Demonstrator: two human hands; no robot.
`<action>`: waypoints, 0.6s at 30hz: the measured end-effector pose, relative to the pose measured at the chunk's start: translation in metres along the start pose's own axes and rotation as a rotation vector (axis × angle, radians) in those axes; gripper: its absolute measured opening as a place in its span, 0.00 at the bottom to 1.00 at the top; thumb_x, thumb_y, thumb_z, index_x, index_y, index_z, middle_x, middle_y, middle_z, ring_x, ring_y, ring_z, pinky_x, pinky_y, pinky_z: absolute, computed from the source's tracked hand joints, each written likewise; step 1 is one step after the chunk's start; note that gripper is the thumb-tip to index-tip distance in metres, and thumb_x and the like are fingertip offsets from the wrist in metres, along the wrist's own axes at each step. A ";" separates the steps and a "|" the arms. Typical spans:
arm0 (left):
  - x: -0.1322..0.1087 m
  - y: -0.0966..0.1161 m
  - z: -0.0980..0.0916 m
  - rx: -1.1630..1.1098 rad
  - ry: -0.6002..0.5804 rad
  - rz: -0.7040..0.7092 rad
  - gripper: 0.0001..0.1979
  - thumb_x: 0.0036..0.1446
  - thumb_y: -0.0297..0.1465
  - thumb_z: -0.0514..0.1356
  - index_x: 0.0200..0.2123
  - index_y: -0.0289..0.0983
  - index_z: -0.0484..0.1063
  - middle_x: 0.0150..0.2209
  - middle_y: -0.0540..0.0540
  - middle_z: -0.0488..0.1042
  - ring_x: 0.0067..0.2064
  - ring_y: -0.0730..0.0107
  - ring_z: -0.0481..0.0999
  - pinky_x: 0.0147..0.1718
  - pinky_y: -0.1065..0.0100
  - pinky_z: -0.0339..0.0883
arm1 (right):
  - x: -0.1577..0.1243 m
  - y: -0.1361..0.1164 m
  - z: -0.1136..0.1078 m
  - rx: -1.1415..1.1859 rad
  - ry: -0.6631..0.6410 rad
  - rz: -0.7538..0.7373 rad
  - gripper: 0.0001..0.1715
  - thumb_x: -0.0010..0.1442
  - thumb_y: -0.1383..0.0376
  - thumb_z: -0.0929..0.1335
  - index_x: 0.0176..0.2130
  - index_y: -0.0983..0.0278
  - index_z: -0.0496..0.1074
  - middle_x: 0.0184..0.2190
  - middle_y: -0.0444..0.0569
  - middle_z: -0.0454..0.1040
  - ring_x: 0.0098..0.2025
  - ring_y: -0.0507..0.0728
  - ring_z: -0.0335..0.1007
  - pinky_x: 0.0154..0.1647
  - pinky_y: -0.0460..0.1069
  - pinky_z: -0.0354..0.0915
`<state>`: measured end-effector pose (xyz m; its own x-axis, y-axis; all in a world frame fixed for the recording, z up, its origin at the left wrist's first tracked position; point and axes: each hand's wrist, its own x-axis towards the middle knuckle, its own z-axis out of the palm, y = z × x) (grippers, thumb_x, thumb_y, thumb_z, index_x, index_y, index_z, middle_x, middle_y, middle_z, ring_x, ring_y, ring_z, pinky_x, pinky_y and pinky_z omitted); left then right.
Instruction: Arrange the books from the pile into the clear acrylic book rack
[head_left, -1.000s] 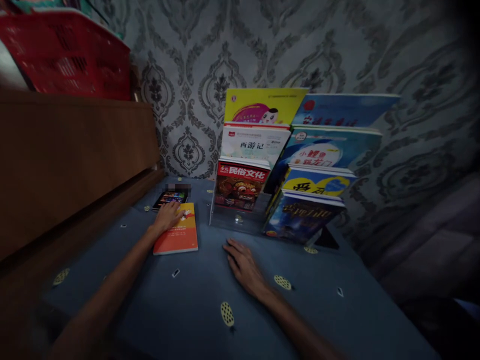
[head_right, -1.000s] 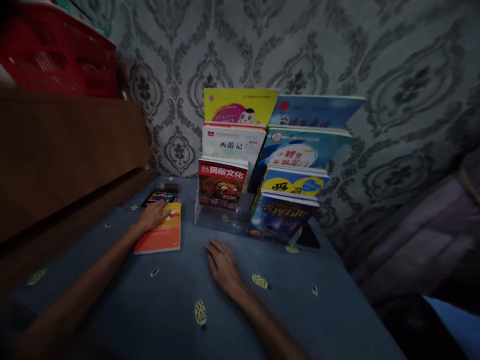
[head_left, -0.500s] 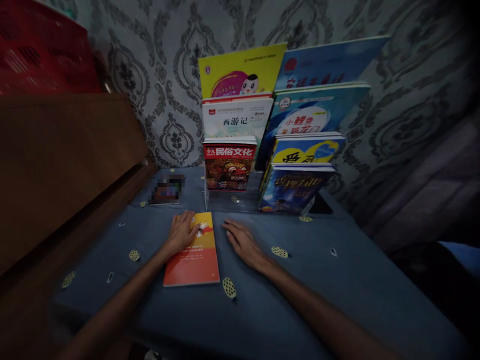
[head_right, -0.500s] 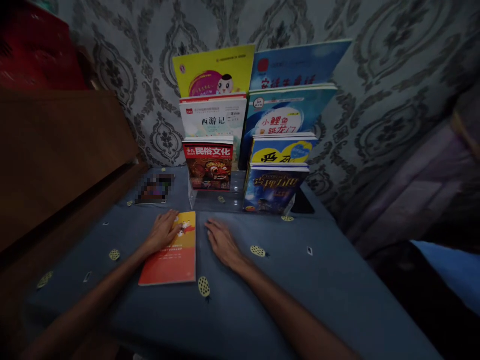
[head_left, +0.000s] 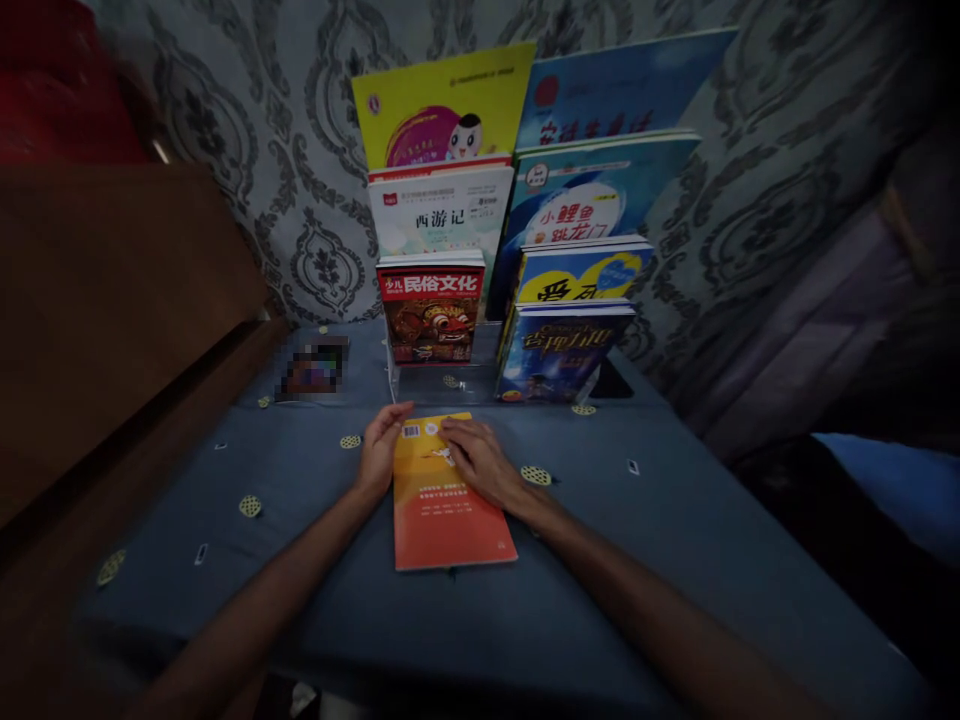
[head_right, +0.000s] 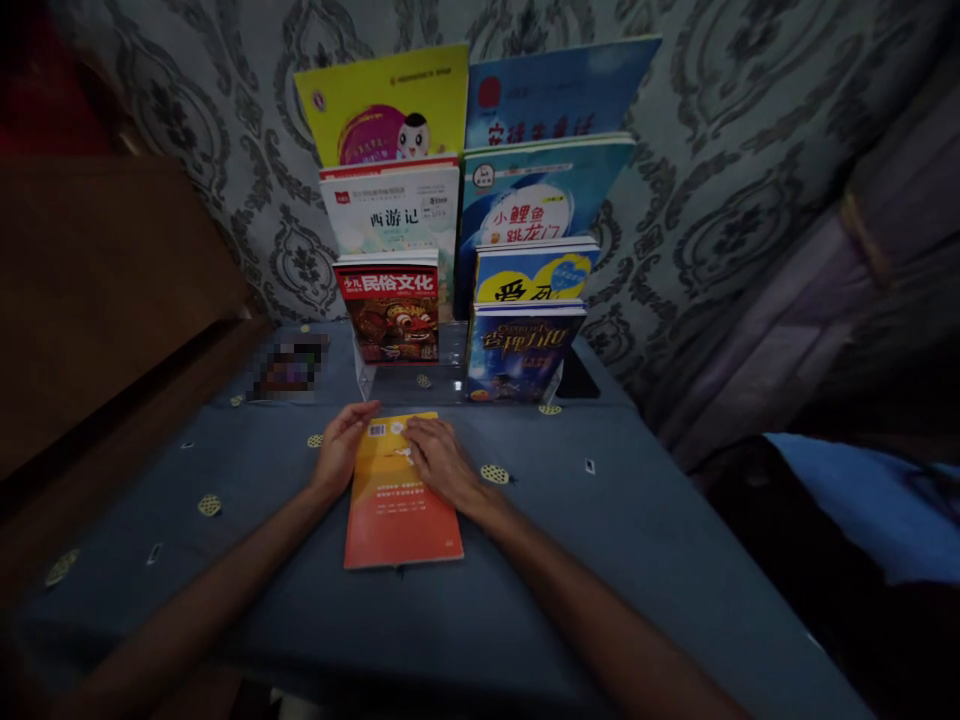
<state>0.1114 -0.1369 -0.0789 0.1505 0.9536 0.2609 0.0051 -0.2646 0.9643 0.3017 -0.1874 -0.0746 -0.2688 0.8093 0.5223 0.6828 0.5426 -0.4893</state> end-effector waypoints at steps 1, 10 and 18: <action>0.001 0.000 -0.003 0.010 0.014 0.001 0.13 0.59 0.30 0.52 0.45 0.37 0.69 0.52 0.41 0.77 0.54 0.62 0.75 0.53 0.61 0.69 | -0.001 0.000 -0.001 -0.024 -0.021 -0.012 0.19 0.65 0.68 0.61 0.51 0.63 0.76 0.54 0.57 0.76 0.58 0.62 0.70 0.61 0.63 0.62; 0.015 -0.006 -0.037 0.279 0.067 -0.001 0.11 0.59 0.27 0.49 0.42 0.38 0.68 0.40 0.44 0.77 0.43 0.66 0.78 0.45 0.62 0.72 | 0.018 -0.026 0.018 -0.085 -0.299 -0.145 0.23 0.68 0.67 0.60 0.60 0.62 0.69 0.62 0.55 0.69 0.67 0.60 0.60 0.68 0.61 0.54; 0.005 -0.003 -0.031 0.355 0.045 0.128 0.15 0.57 0.24 0.49 0.46 0.39 0.65 0.42 0.43 0.77 0.45 0.64 0.78 0.49 0.59 0.71 | 0.045 -0.041 0.045 -0.088 -0.364 -0.199 0.23 0.68 0.68 0.60 0.59 0.67 0.69 0.61 0.60 0.70 0.66 0.60 0.61 0.69 0.60 0.54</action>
<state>0.0815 -0.1272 -0.0793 0.1286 0.9128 0.3877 0.3326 -0.4080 0.8502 0.2312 -0.1628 -0.0623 -0.6128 0.7258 0.3125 0.6445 0.6879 -0.3337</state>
